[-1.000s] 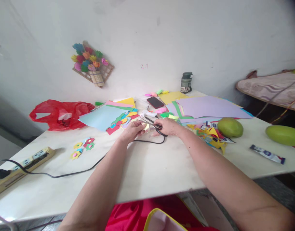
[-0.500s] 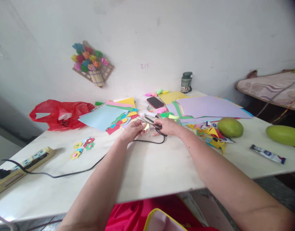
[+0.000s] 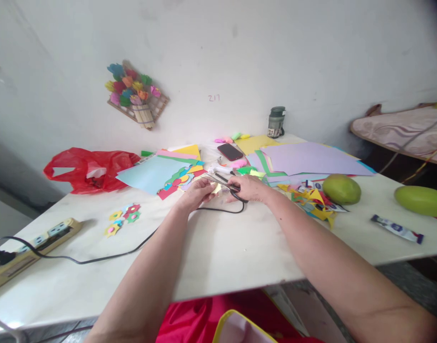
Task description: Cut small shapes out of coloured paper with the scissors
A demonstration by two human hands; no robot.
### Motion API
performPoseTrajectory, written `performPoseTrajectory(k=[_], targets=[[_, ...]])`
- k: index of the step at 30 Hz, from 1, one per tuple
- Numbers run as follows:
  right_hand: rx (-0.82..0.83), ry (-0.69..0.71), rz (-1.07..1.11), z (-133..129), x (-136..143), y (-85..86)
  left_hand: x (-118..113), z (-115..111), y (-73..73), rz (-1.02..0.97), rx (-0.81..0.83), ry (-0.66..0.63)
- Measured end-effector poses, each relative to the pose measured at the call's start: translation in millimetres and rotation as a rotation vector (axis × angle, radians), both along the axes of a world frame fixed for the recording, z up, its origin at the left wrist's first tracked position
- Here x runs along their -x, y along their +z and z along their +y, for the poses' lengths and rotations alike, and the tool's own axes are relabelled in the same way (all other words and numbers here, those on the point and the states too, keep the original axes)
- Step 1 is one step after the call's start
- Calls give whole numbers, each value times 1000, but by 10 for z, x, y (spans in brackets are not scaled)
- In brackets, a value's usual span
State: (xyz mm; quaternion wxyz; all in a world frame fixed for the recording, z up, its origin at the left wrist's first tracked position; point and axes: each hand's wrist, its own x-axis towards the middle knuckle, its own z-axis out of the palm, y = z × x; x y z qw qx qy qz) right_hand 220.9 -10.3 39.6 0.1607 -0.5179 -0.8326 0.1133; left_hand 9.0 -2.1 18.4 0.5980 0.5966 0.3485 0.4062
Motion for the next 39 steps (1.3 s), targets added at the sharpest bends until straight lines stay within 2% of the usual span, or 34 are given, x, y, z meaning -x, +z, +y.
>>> performPoseTrajectory(k=[14, 22, 28, 33, 36, 39], targets=[[10, 8, 10, -3, 4, 11, 22, 23, -27, 20, 23, -10], [6, 12, 20, 9, -1, 6, 5, -10, 14, 1, 36, -8], [18, 12, 66, 17, 2, 1, 18, 13, -22, -3, 46, -2], [68, 50, 300, 135, -26, -136, 9, 2, -3, -19, 32, 18], [179, 89, 503, 210, -42, -220, 6, -11, 14, -15, 26, 35], [305, 130, 641, 211, -36, -221, 9, -19, 23, -2, 21, 70]])
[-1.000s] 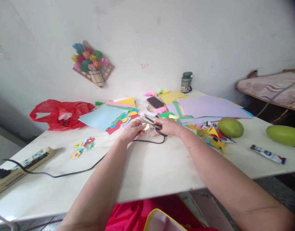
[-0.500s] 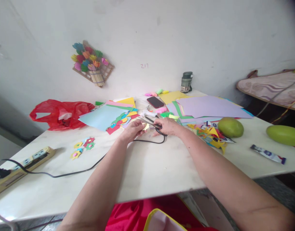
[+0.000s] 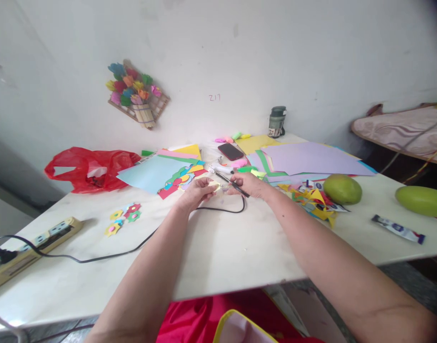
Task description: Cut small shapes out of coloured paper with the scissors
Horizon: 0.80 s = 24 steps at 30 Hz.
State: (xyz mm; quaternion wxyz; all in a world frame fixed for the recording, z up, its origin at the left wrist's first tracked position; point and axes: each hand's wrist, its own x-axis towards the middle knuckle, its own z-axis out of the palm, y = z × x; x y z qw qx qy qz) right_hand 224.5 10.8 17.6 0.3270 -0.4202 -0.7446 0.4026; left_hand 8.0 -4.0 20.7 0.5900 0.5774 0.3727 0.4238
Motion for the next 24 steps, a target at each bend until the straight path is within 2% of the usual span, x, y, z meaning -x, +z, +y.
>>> performPoseTrajectory(k=[4, 10, 17, 21, 24], targets=[[100, 36, 54, -80, 15, 86, 2, -9, 10, 30, -1, 41], [202, 52, -32, -148, -3, 157, 5, 2, 10, 28, -32, 58], [205, 86, -35, -121, -23, 111, 31, 10, -5, 1, 26, 57], [190, 106, -27, -86, -33, 71, 29, 6, -25, 0, 100, 9], [189, 99, -10, -97, -28, 86, 30, 23, -42, -2, 84, -2]])
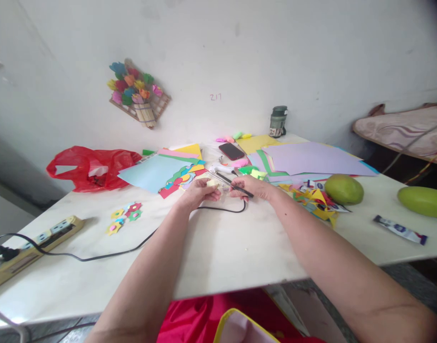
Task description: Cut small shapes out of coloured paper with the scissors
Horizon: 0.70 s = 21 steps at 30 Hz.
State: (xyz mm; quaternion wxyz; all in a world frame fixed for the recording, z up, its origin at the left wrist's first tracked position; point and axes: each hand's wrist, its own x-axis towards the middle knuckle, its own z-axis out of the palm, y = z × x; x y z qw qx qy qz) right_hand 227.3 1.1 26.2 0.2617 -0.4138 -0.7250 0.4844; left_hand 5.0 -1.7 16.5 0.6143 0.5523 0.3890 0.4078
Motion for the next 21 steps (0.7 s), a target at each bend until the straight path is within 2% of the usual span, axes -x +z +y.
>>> performPoseTrajectory(k=[7, 21], targets=[[3, -51, 30, -72, 26, 88, 2, 7, 18, 35, -47, 40], [21, -10, -20, -21, 1, 41, -8, -3, 35, -65, -51, 3]])
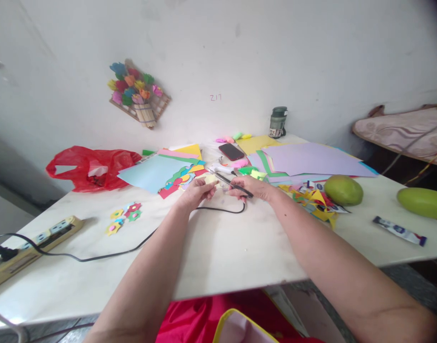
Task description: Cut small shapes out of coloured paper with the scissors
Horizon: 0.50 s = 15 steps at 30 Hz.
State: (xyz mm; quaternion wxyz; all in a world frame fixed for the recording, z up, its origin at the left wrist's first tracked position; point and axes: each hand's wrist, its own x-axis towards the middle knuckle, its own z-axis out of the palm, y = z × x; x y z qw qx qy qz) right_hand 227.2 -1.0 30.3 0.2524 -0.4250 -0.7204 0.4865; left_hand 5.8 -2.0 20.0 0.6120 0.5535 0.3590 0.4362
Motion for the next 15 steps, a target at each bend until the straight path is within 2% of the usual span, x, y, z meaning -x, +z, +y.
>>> performPoseTrajectory(k=[9, 15], targets=[[51, -10, 36, -8, 30, 6, -23, -5, 3, -24, 2, -25], [23, 14, 59, -13, 50, -7, -20, 18, -24, -8, 0, -43]])
